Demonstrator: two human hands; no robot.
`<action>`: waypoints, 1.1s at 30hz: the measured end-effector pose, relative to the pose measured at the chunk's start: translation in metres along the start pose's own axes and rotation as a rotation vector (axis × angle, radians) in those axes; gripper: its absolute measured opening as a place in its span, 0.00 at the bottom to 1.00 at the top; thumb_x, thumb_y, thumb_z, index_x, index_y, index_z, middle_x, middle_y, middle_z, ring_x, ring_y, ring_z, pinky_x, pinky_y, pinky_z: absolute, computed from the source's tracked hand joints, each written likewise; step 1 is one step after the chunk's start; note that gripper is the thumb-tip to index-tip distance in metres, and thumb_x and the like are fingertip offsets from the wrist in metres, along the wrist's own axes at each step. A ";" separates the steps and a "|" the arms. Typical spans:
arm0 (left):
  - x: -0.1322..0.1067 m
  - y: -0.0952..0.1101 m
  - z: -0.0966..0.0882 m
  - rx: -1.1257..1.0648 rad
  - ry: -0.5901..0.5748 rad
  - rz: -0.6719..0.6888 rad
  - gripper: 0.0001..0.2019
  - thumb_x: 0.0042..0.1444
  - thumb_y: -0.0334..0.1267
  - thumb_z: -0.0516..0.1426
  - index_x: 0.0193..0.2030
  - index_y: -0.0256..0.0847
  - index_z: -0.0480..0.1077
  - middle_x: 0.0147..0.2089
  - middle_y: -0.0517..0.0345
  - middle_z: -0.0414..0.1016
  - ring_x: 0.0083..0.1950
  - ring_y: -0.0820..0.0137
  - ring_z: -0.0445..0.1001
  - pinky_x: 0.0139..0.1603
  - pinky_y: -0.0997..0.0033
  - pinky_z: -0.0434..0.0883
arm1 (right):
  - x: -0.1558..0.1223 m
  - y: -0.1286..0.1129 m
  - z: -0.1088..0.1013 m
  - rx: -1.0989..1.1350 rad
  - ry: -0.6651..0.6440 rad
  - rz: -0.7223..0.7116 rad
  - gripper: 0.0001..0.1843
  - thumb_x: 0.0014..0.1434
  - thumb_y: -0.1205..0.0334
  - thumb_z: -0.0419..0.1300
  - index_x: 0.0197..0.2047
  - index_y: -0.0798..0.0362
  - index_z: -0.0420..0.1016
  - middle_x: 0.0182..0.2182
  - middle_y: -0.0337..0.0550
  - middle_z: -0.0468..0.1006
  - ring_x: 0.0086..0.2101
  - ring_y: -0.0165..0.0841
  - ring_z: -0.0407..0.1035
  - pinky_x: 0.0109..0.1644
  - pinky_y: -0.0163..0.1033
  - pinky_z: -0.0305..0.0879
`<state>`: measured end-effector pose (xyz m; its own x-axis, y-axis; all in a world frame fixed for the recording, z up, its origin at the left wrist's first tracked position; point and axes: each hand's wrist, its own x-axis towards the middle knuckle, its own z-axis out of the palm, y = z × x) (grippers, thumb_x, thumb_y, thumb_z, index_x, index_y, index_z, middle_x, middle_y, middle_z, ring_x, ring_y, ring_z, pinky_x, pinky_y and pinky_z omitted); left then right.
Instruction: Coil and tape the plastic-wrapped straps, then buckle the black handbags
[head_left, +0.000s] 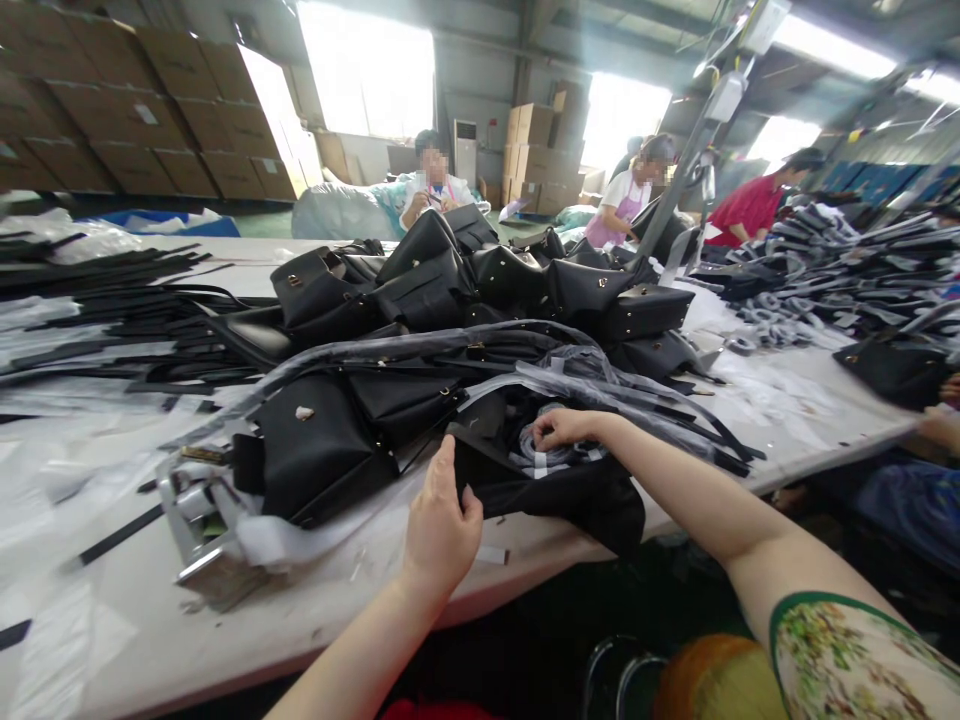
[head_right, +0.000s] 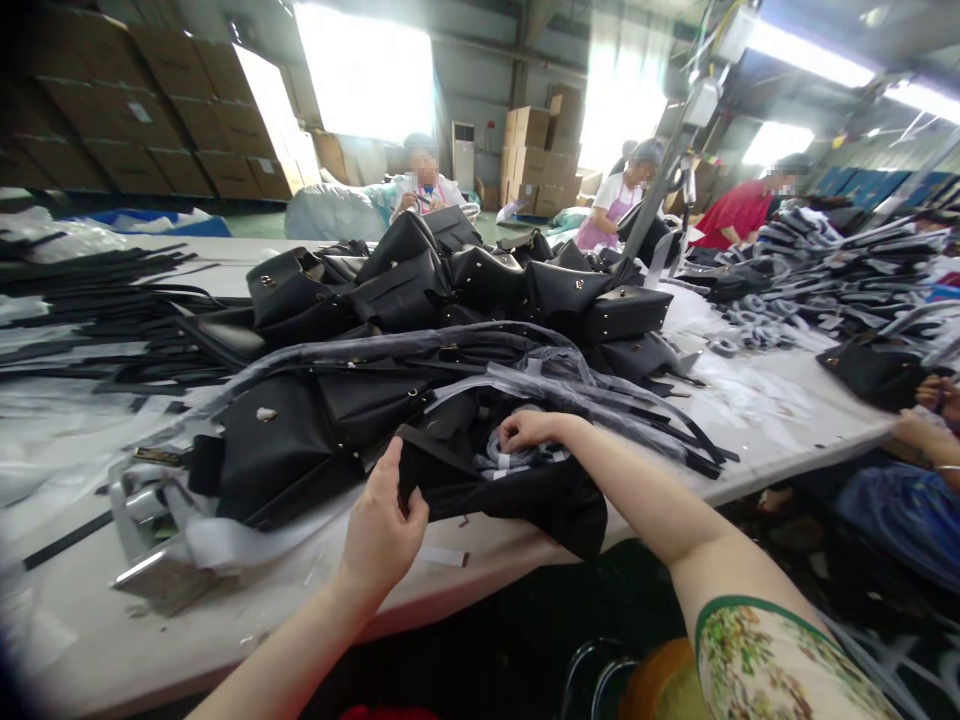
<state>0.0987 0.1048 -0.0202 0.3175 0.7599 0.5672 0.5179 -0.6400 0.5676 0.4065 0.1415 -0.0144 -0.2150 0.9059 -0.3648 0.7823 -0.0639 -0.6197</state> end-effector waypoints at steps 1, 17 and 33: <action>0.000 0.003 -0.001 0.011 0.033 0.039 0.35 0.53 0.26 0.52 0.69 0.36 0.51 0.63 0.39 0.67 0.61 0.56 0.70 0.57 0.56 0.73 | 0.006 -0.003 0.004 -0.016 0.006 0.013 0.09 0.47 0.57 0.68 0.30 0.53 0.80 0.34 0.41 0.82 0.40 0.37 0.74 0.44 0.34 0.65; -0.014 -0.001 -0.015 0.086 0.107 0.071 0.37 0.54 0.25 0.53 0.70 0.35 0.47 0.63 0.36 0.66 0.60 0.54 0.71 0.55 0.57 0.74 | 0.074 0.016 -0.002 -0.517 0.354 0.455 0.33 0.47 0.52 0.69 0.54 0.58 0.72 0.51 0.62 0.75 0.51 0.51 0.70 0.53 0.48 0.65; -0.007 0.008 -0.031 0.245 0.054 0.154 0.29 0.55 0.33 0.60 0.61 0.30 0.56 0.68 0.26 0.54 0.68 0.47 0.59 0.61 0.47 0.66 | 0.002 0.004 -0.052 -0.581 0.268 0.323 0.19 0.53 0.49 0.64 0.45 0.51 0.79 0.41 0.46 0.81 0.41 0.40 0.74 0.45 0.38 0.66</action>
<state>0.0763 0.0904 -0.0013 0.3683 0.6446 0.6700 0.6455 -0.6959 0.3147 0.4396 0.1647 0.0183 0.1723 0.9559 -0.2379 0.9835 -0.1803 -0.0120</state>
